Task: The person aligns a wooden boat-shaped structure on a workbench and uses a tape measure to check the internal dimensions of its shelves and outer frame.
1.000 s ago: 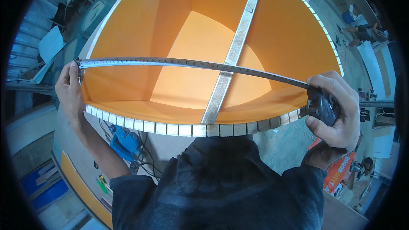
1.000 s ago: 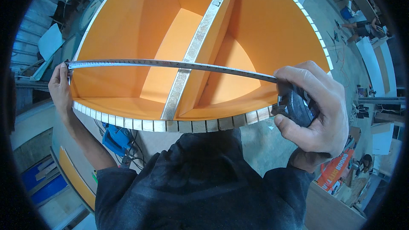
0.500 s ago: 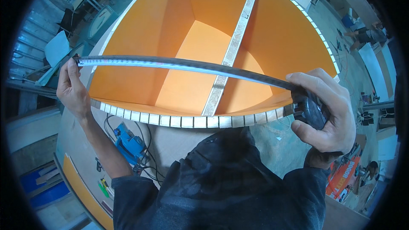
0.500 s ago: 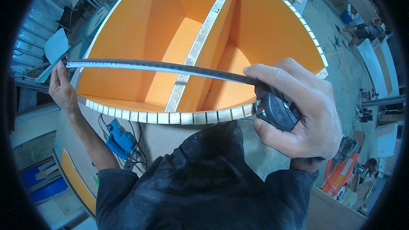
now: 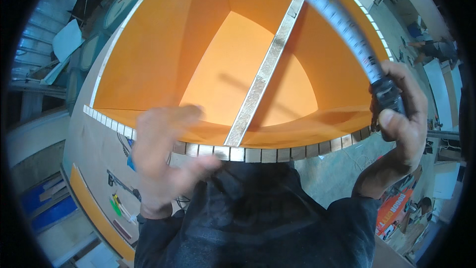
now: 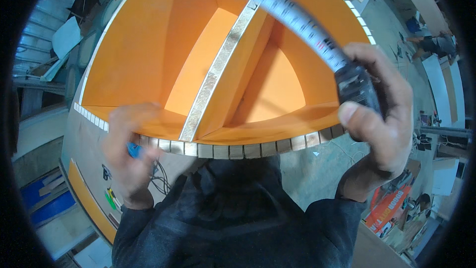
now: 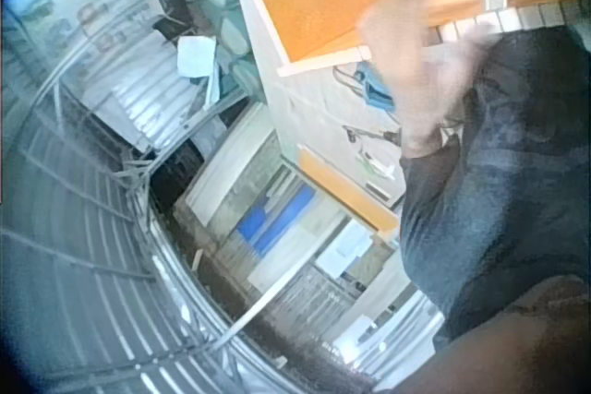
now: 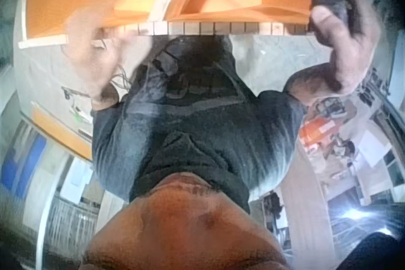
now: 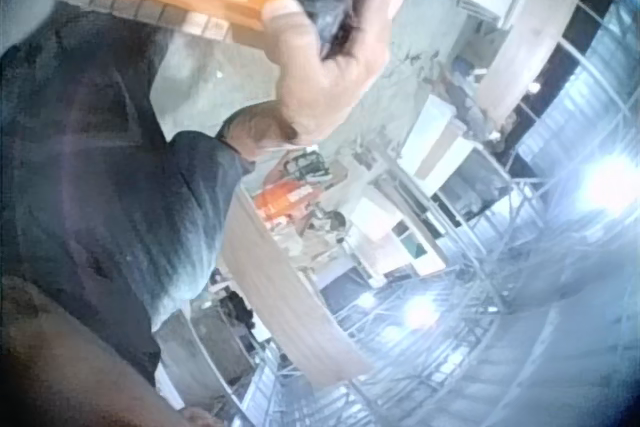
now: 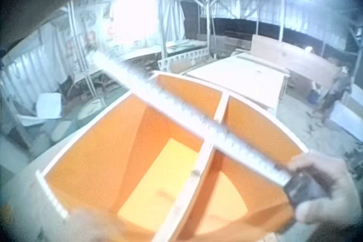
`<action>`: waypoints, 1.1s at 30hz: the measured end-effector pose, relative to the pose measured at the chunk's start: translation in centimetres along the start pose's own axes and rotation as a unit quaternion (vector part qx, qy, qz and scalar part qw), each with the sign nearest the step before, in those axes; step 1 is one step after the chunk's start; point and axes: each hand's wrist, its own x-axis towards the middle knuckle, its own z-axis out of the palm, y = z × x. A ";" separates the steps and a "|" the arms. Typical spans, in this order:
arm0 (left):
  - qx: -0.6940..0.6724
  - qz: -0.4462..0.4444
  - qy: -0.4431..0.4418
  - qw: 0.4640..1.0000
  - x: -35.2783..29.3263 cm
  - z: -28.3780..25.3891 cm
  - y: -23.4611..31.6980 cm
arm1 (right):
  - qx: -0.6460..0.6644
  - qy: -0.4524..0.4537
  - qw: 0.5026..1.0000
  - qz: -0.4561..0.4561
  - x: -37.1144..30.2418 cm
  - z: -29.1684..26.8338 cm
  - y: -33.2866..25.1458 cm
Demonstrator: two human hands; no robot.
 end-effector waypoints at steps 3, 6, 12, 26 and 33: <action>0.072 -0.013 -0.092 0.993 0.4 1.4 3.0 | 0.020 0.028 0.999 0.038 2.1 0.3 0.8; 0.135 -0.040 -0.122 0.983 0.0 1.7 2.8 | 0.012 0.022 0.999 0.037 3.9 0.2 2.1; 0.140 -0.086 -0.109 0.980 -0.5 2.2 3.9 | 0.053 -0.108 0.993 -0.021 7.0 -5.9 7.2; 0.157 -0.067 0.012 0.985 -0.8 3.9 3.6 | 0.044 -0.191 0.973 -0.124 10.9 -10.6 14.2; 0.113 -0.109 0.021 0.987 -2.3 4.3 4.6 | 0.123 -0.200 0.967 -0.102 11.3 -10.6 14.8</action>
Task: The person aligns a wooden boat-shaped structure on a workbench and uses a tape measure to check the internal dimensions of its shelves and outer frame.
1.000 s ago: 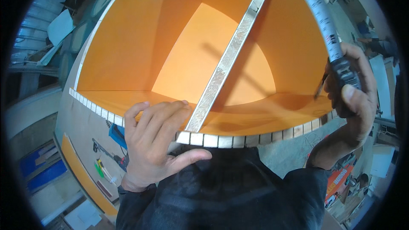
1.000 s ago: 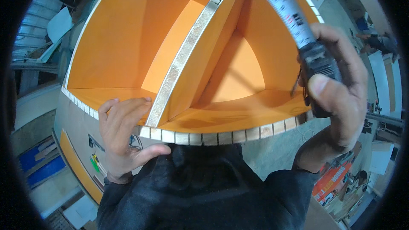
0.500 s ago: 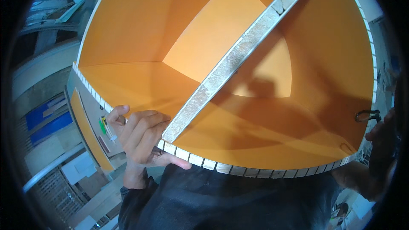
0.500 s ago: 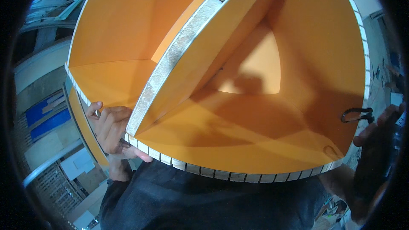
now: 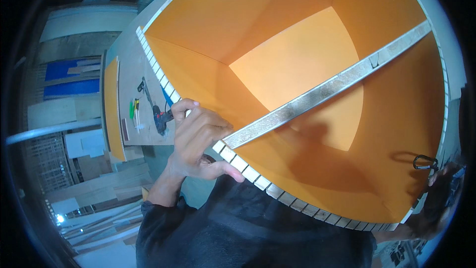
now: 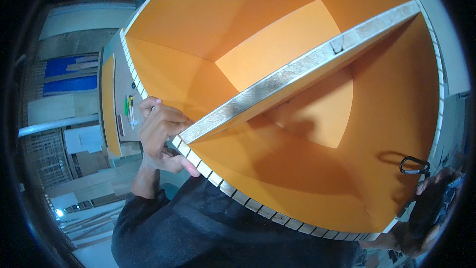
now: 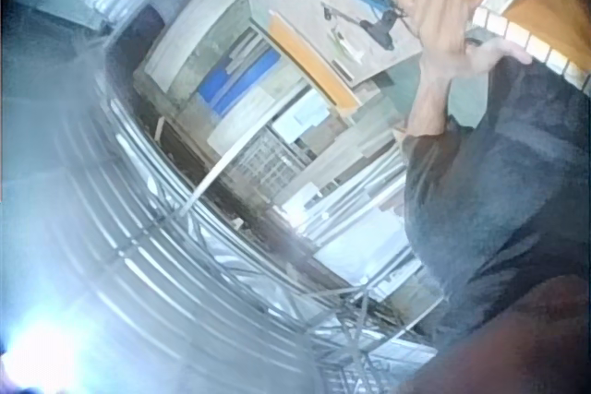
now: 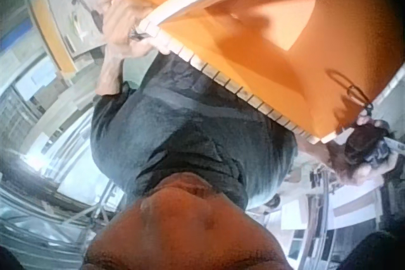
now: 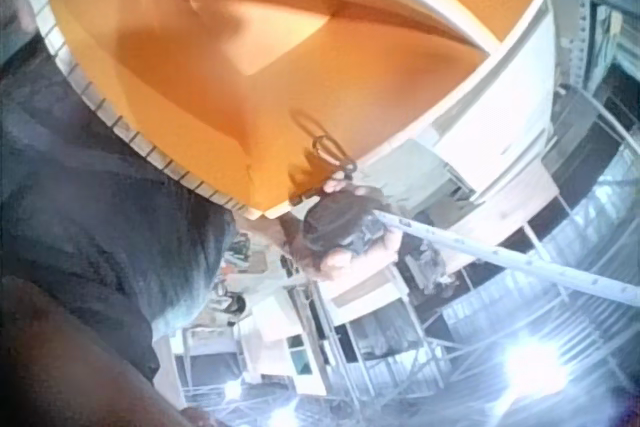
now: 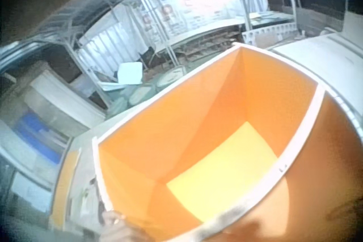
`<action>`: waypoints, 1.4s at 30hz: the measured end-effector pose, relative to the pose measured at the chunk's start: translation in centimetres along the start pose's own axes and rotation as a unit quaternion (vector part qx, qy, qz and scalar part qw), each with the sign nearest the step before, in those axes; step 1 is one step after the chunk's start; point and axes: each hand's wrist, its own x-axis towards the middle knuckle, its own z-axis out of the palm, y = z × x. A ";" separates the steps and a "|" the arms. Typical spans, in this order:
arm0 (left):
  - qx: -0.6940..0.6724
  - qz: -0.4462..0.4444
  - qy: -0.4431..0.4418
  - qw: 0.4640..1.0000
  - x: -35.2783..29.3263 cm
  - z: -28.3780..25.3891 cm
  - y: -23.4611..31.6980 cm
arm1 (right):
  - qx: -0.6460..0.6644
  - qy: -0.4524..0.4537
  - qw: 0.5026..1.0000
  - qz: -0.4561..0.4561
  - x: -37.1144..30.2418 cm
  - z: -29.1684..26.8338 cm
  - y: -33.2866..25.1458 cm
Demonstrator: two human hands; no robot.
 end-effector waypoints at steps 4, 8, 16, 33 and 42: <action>-0.001 -0.003 -0.004 1.000 0.1 -0.2 0.2 | 0.054 -0.005 0.999 -0.006 0.0 -0.6 0.2; 0.015 -0.010 0.023 1.000 -0.5 -0.1 0.6 | 0.119 -0.015 0.993 -0.014 0.4 -1.2 1.1; -0.305 -0.302 0.450 0.783 -0.4 7.2 5.1 | 0.255 -0.069 0.964 -0.039 2.1 -1.8 3.3; -0.396 -0.206 0.539 0.714 2.5 11.9 10.1 | 0.259 0.000 0.966 -0.030 4.2 5.8 -0.7; -0.255 -0.274 0.549 0.747 2.9 15.8 15.1 | 0.147 -0.033 0.987 -0.059 3.8 6.0 -2.1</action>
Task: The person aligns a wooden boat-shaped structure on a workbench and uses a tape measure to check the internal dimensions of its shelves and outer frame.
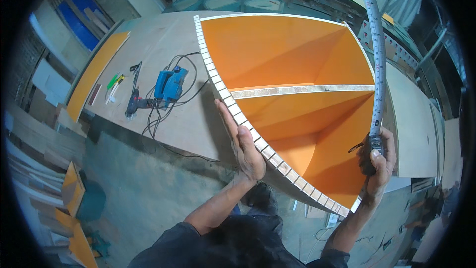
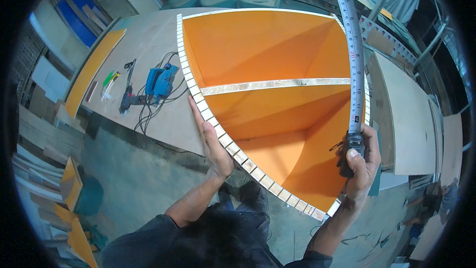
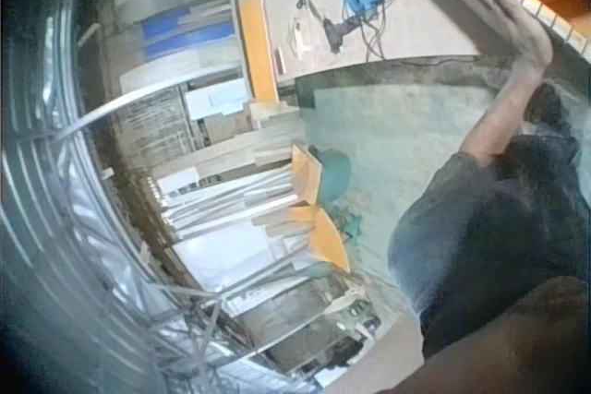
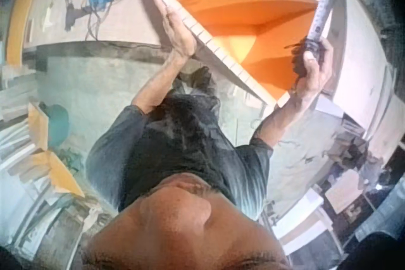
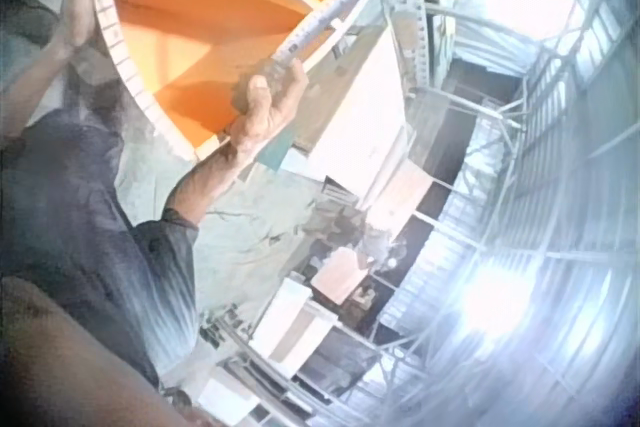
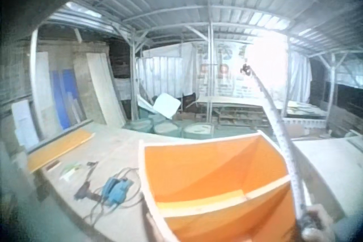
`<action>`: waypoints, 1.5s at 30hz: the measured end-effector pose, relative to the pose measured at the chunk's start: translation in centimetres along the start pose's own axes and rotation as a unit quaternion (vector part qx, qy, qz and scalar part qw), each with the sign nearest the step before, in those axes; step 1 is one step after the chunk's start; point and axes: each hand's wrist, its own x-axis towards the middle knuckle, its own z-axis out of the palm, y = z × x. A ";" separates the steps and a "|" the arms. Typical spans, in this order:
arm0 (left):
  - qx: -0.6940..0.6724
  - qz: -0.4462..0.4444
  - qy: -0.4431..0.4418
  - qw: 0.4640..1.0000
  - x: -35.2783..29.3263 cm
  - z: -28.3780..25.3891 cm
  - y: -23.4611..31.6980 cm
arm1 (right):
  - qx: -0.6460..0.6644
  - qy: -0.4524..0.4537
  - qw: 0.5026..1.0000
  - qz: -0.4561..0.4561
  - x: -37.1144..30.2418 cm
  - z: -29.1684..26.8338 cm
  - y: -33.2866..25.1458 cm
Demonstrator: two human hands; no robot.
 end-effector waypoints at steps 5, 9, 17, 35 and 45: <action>-0.017 0.011 -0.007 1.000 0.3 0.2 -0.4 | -0.014 0.008 1.000 -0.001 -0.4 0.0 -0.1; -0.072 0.003 0.003 0.997 0.3 0.5 -0.3 | 0.040 0.017 0.999 0.002 -0.4 -0.1 0.6; -0.080 -0.021 0.014 0.997 0.0 0.8 0.6 | 0.069 -0.003 0.998 0.007 -0.7 -0.6 0.8; 0.000 -0.138 -0.038 0.990 5.3 -1.1 3.7 | 0.076 -0.023 0.996 0.027 0.3 -1.2 1.2; -0.036 -0.143 -0.033 0.988 5.1 -1.4 3.4 | 0.044 0.009 0.998 0.033 0.2 -0.7 1.0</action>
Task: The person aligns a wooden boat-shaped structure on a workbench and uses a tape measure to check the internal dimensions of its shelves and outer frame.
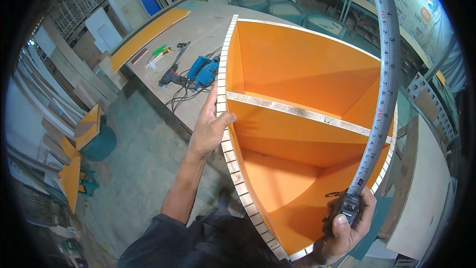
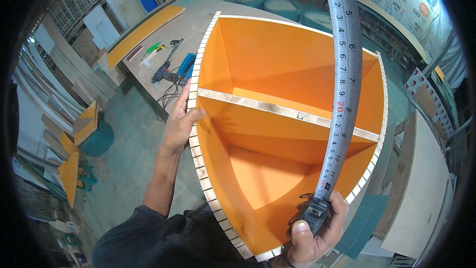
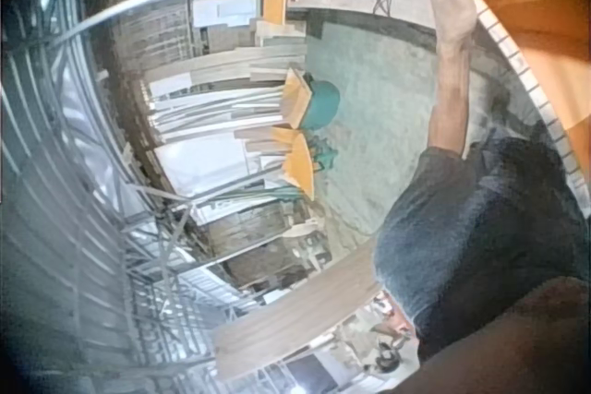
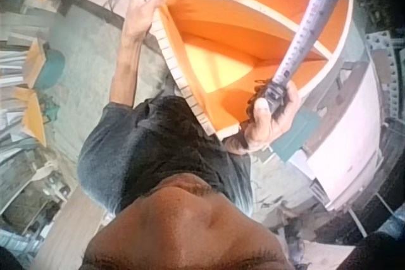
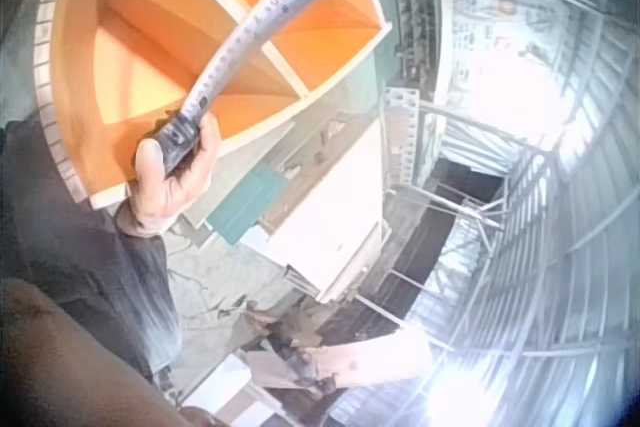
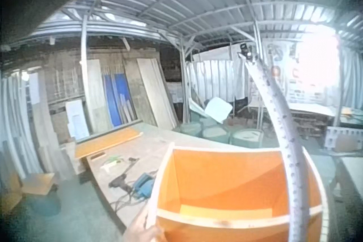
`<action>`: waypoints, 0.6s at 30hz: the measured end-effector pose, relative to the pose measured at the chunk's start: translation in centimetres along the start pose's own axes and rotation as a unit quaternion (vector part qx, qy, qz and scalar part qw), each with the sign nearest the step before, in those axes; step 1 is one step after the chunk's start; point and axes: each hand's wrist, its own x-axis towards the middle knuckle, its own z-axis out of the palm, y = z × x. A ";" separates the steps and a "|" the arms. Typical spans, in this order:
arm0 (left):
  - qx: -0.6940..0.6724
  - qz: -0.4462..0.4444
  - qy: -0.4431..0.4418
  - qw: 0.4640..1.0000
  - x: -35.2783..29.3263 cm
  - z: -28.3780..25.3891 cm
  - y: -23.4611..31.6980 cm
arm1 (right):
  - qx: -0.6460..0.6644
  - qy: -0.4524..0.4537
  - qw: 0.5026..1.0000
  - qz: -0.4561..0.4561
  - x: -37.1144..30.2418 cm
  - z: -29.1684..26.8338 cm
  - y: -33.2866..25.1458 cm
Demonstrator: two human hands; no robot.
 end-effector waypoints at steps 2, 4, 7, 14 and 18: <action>0.001 0.002 0.001 1.000 -0.1 0.0 0.2 | 0.008 -0.002 1.000 0.004 0.0 -0.1 0.1; -0.001 0.000 0.008 1.000 -0.1 -0.1 0.1 | 0.010 -0.004 1.000 0.003 0.0 -0.1 0.2; -0.013 -0.017 0.001 1.000 -0.1 -0.2 0.3 | 0.001 -0.006 1.000 0.003 0.1 0.0 -0.1; -0.055 -0.010 0.035 0.998 -0.4 0.4 -0.2 | -0.011 -0.023 0.999 0.022 0.2 -0.2 -0.5; -0.076 0.061 0.062 0.993 -0.3 0.9 -1.3 | -0.017 -0.020 1.000 0.013 0.0 -0.1 -0.3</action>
